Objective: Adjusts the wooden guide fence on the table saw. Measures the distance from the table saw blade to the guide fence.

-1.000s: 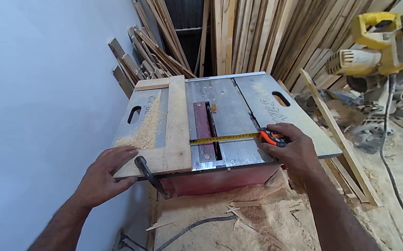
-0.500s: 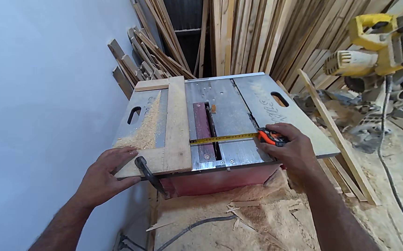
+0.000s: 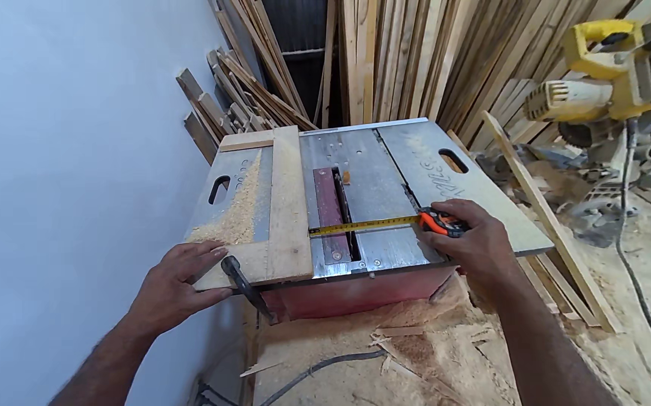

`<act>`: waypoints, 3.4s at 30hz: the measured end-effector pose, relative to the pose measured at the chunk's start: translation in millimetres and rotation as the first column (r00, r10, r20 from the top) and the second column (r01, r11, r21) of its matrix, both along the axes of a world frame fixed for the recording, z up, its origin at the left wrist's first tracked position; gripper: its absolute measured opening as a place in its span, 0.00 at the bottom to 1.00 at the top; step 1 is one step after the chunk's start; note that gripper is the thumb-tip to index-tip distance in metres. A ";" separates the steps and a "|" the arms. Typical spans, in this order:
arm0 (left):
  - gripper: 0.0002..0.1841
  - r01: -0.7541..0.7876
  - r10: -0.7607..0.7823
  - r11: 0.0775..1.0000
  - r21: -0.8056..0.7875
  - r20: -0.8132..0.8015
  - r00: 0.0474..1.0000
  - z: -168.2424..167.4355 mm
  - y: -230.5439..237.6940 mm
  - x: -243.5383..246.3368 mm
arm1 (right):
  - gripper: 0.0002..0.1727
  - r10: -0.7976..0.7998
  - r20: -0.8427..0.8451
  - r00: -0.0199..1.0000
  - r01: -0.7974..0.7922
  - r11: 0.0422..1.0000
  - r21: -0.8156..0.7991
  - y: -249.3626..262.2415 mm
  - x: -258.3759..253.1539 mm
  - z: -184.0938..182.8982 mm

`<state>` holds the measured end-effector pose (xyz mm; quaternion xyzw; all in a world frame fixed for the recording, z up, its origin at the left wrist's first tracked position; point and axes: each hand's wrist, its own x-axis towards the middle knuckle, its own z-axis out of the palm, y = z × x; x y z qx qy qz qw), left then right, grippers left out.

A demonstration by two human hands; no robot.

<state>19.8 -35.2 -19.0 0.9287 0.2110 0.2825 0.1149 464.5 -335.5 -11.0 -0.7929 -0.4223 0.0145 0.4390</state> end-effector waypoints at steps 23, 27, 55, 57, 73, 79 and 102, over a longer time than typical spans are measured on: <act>0.37 0.011 -0.011 1.000 0.002 -0.011 1.000 3.3 2.5 1.3 | 0.33 -0.002 0.010 1.000 0.002 1.000 -0.006 -0.6 0.5 1.5; 0.37 -0.005 0.005 0.999 -0.034 -0.017 1.000 5.0 2.2 1.0 | 0.34 -0.002 0.006 1.000 0.002 1.000 -0.014 -1.0 1.1 1.9; 0.37 -0.024 0.026 0.998 -0.064 0.028 0.999 0.5 4.8 1.6 | 0.30 -0.085 -0.150 0.985 0.088 0.996 0.017 116.3 73.6 54.1; 0.37 -0.026 0.028 0.998 -0.055 0.022 0.999 -0.3 4.9 1.1 | 0.29 -0.085 -0.156 0.984 0.086 0.996 0.001 134.7 79.1 47.4; 0.36 0.007 -0.004 0.998 -0.058 0.055 0.998 -4.0 7.5 -0.2 | 0.23 -0.196 -0.225 0.954 0.198 0.980 -0.014 79.4 129.8 39.1; 0.36 0.005 -0.001 0.998 -0.066 0.061 0.998 -2.9 5.6 0.6 | 0.20 -0.138 -0.245 0.960 0.133 0.990 -0.038 75.5 130.2 39.9; 0.35 0.013 -0.010 0.999 -0.043 0.070 0.998 -5.5 7.5 -1.1 | 0.20 -0.124 0.017 0.992 0.125 0.990 -0.065 149.7 66.7 38.2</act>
